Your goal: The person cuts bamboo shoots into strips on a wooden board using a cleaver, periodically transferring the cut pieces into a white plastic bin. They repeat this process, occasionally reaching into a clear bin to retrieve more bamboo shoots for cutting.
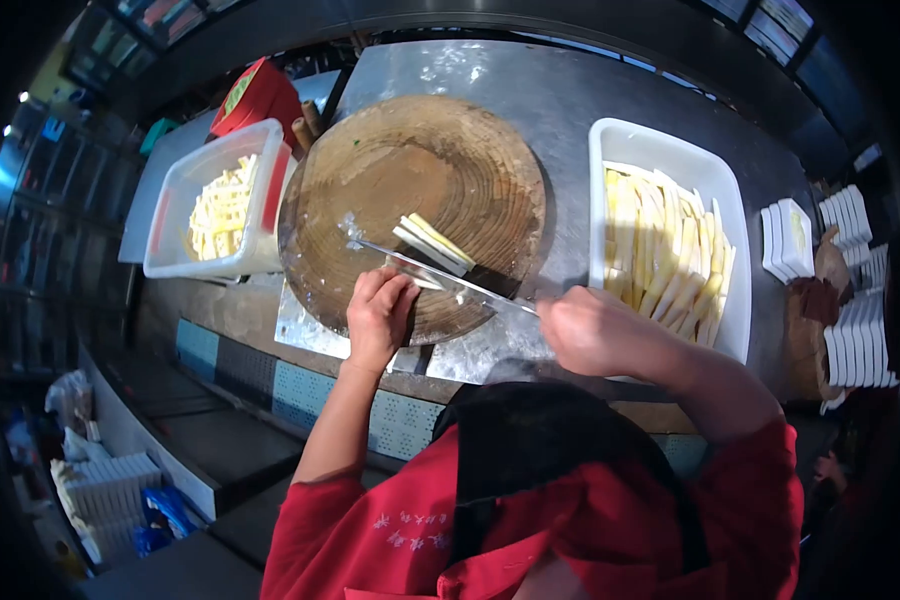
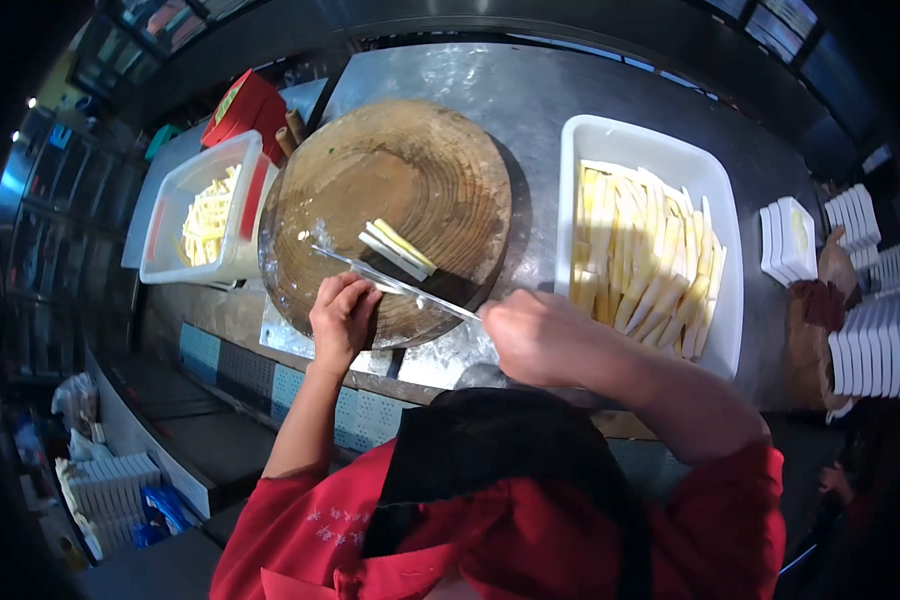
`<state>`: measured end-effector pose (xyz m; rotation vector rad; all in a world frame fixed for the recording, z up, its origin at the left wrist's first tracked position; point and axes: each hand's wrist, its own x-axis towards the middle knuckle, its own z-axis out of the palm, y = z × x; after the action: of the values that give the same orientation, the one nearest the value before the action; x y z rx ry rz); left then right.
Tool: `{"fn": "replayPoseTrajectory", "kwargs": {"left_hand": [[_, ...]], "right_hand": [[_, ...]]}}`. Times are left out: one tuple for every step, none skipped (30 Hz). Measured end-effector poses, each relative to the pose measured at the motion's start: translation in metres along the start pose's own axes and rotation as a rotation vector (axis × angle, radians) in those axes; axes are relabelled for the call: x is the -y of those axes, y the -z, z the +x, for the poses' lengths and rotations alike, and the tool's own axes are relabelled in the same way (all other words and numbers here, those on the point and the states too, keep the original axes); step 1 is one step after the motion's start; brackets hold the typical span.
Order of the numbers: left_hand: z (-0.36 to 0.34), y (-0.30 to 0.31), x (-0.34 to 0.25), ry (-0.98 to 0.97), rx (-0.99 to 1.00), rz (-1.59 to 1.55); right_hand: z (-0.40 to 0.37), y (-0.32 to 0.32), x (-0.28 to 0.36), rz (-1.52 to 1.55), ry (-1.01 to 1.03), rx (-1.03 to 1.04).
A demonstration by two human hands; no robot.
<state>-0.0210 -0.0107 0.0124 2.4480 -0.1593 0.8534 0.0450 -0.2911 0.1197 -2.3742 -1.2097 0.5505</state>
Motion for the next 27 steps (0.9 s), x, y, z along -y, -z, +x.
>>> {"fn": "replayPoseTrajectory", "kwargs": {"left_hand": [[0.0, 0.002, -0.002, 0.04, 0.016, 0.002], [-0.002, -0.002, 0.002, 0.026, -0.016, -0.003], [0.0, -0.002, 0.002, 0.05, 0.02, 0.009], [0.004, -0.006, 0.003, 0.066, 0.062, 0.012], [0.014, -0.012, 0.0, 0.069, 0.087, -0.003], [0.023, -0.017, -0.001, 0.078, 0.108, -0.01], [0.033, -0.027, 0.004, 0.041, 0.114, -0.01], [0.044, -0.035, 0.009, 0.008, 0.119, -0.001], [0.056, -0.042, 0.007, 0.008, 0.141, 0.055], [0.069, -0.046, -0.003, -0.017, 0.155, 0.049], [0.082, -0.05, -0.015, -0.044, 0.116, 0.077], [0.095, -0.057, -0.029, -0.071, 0.079, 0.106], [0.108, -0.064, -0.044, -0.176, 0.078, 0.086], [0.119, -0.073, -0.064, -0.288, 0.064, -0.01], [0.123, -0.088, -0.083, -0.313, 0.076, -0.106], [0.126, -0.104, -0.1, -0.357, 0.127, -0.177], [0.131, -0.115, -0.125, -0.424, 0.25, -0.225], [0.13, -0.133, -0.14, -0.467, 0.33, -0.227], [0.127, -0.148, -0.16, -0.523, 0.41, -0.296], [0.12, -0.16, -0.177, -0.512, 0.51, -0.367], [0.115, -0.176, -0.191, -0.568, 0.567, -0.39], [0.112, -0.187, -0.206, -0.622, 0.623, -0.409], [0.106, -0.196, -0.222, -0.643, 0.632, -0.417], [0.102, -0.202, -0.238, -0.504, 0.716, -0.317], [0.1, -0.207, -0.25, -0.363, 0.794, -0.21], [0.097, -0.214, -0.254, -0.382, 0.798, -0.21], [0.094, -0.223, -0.258, -0.377, 0.757, -0.13]], "right_hand": [[-0.005, 0.002, -0.001, 0.006, -0.013, -0.02], [-0.014, 0.005, -0.003, 0.083, -0.052, -0.011], [-0.029, 0.01, -0.008, 0.157, -0.108, -0.008], [-0.043, 0.011, -0.01, 0.157, -0.163, -0.042], [-0.053, 0.012, -0.008, 0.228, -0.247, -0.101], [-0.065, 0.013, -0.008, 0.297, -0.32, -0.157], [-0.079, 0.015, -0.009, 0.294, -0.356, -0.182], [-0.092, 0.018, -0.008, 0.357, -0.456, -0.264], [-0.106, 0.019, -0.008, 0.426, -0.548, -0.347], [-0.119, 0.017, -0.009, 0.501, -0.635, -0.431], [-0.138, 0.006, -0.021, 0.57, -0.633, -0.567], [-0.154, 0.01, -0.022, 0.584, -0.745, -0.65], [-0.169, 0.016, -0.019, 0.596, -0.859, -0.727], [-0.186, 0.016, -0.018, 0.669, -0.874, -0.842], [-0.202, 0.013, -0.02, 0.737, -0.885, -0.958], [-0.22, 0.007, -0.024, 0.743, -0.897, -0.974], [-0.239, 0.0, -0.027, 0.766, -0.898, -1.06], [-0.252, -0.005, -0.028, 0.785, -0.899, -1.151], [-0.263, -0.007, -0.022, 0.796, -0.889, -1.227], [-0.274, -0.012, -0.019, 0.79, -0.905, -1.255], [-0.285, -0.017, -0.017, 0.764, -0.924, -1.3], [-0.296, -0.022, -0.015, 0.74, -0.94, -1.341], [-0.304, -0.028, -0.013, 0.74, -0.951, -1.363], [-0.311, -0.033, -0.011, 0.745, -0.989, -1.379], [-0.317, -0.038, -0.009, 0.751, -1.025, -1.394], [-0.322, -0.045, -0.008, 0.754, -1.029, -1.414], [-0.325, -0.052, -0.008, 0.811, -1.007, -1.438]]}}
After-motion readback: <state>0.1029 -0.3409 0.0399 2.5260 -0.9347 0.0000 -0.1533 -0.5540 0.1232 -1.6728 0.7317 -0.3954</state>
